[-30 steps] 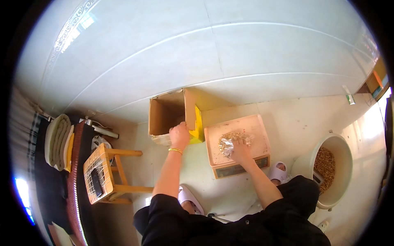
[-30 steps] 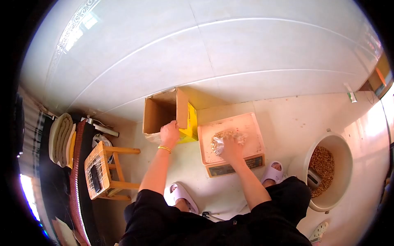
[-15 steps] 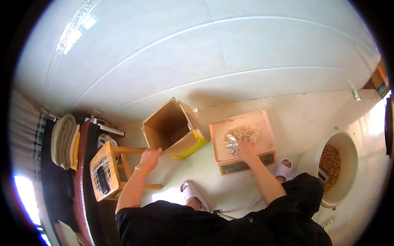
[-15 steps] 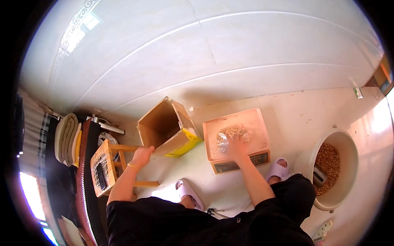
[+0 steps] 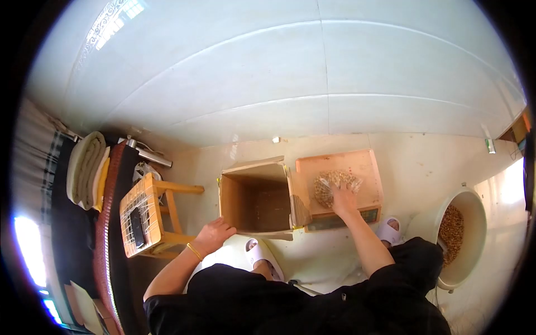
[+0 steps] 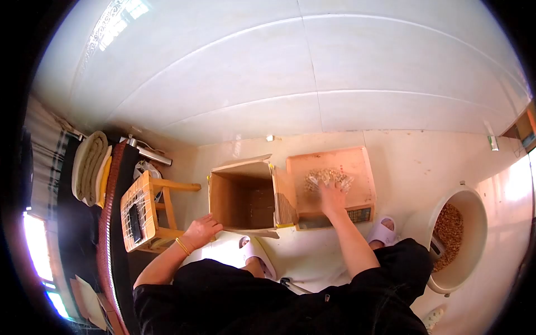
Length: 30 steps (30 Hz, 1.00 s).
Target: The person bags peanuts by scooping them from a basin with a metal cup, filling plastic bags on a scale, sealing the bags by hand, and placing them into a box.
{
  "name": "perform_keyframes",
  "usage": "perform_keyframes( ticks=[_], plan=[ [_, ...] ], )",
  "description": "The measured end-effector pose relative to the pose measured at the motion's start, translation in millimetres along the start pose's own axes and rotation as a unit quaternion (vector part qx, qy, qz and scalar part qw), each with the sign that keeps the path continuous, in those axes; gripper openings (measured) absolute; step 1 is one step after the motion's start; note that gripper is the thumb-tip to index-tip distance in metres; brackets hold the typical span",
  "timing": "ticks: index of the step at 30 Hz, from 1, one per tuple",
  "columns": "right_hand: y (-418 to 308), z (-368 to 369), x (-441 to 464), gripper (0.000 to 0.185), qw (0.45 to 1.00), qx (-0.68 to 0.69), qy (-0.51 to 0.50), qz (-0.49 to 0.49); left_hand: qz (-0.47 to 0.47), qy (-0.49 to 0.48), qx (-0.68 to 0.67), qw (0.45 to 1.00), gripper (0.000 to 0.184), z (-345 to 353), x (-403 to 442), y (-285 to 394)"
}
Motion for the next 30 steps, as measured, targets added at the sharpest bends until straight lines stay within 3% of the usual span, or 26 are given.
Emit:
perform_keyframes(
  ticks=[5,7,8,10,11,15,17,19,20,21,22,23,26,28,30],
  plan=[
    [11,14,10,0.027,1.0,0.016,-0.022,0.013,-0.032,-0.09,0.009,0.995,0.016,-6,-1,-3],
    [10,-2,16,0.018,0.976,0.172,0.101,0.084,-0.057,-0.057,-0.029,0.996,0.019,-26,14,2],
    [7,-9,22,0.018,0.977,0.171,0.099,0.085,-0.082,-0.023,-0.069,0.994,0.023,-38,23,6],
    [-13,-40,35,0.016,0.962,0.211,0.17,-0.021,-0.11,0.0,-0.118,0.987,0.028,-58,44,10],
    [-23,-54,35,0.016,0.963,0.209,0.17,-0.023,-0.138,0.023,-0.166,0.976,0.034,-70,55,11],
    [-108,-133,9,0.016,0.935,0.295,0.134,-0.143,-0.107,0.123,-0.136,0.977,0.059,-135,110,32],
    [-144,-162,-6,0.017,0.925,0.304,0.127,-0.19,-0.101,0.152,-0.128,0.975,0.064,-163,131,43],
    [-169,-176,-20,0.018,0.866,0.421,0.103,-0.248,-0.095,0.181,-0.119,0.972,0.069,-170,144,46],
    [-175,-172,-22,0.018,0.867,0.421,0.102,-0.248,-0.1,0.193,-0.13,0.967,0.071,-169,149,46],
    [-182,-165,-24,0.024,0.84,0.49,0.016,-0.231,-0.103,0.204,-0.141,0.963,0.072,-169,152,46],
    [-187,-158,-26,0.03,0.802,0.554,-0.07,-0.211,-0.149,0.215,-0.156,0.953,0.056,-170,151,43],
    [-188,-157,-26,0.03,0.802,0.555,-0.069,-0.209,-0.147,0.213,-0.156,0.953,0.056,-163,150,37],
    [-187,-148,-26,0.051,0.848,0.479,-0.081,-0.214,-0.189,0.149,-0.169,0.956,0.021,-108,135,-8],
    [-175,-132,-16,0.045,0.847,0.484,-0.023,-0.22,-0.215,0.127,-0.208,0.946,0.011,-79,125,-26],
    [-160,-124,-9,0.04,0.847,0.484,0.035,-0.219,-0.392,-0.042,-0.411,0.822,0.009,-42,112,-31]
  ],
)
Point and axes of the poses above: each hand's wrist, its own x-axis towards the middle knuckle, its own z-axis out of the palm, y = z × x, the point moved 3 cm from there along x, towards the middle knuckle, and after that the axes turned 10 degrees about x, right-handed, at the moved point
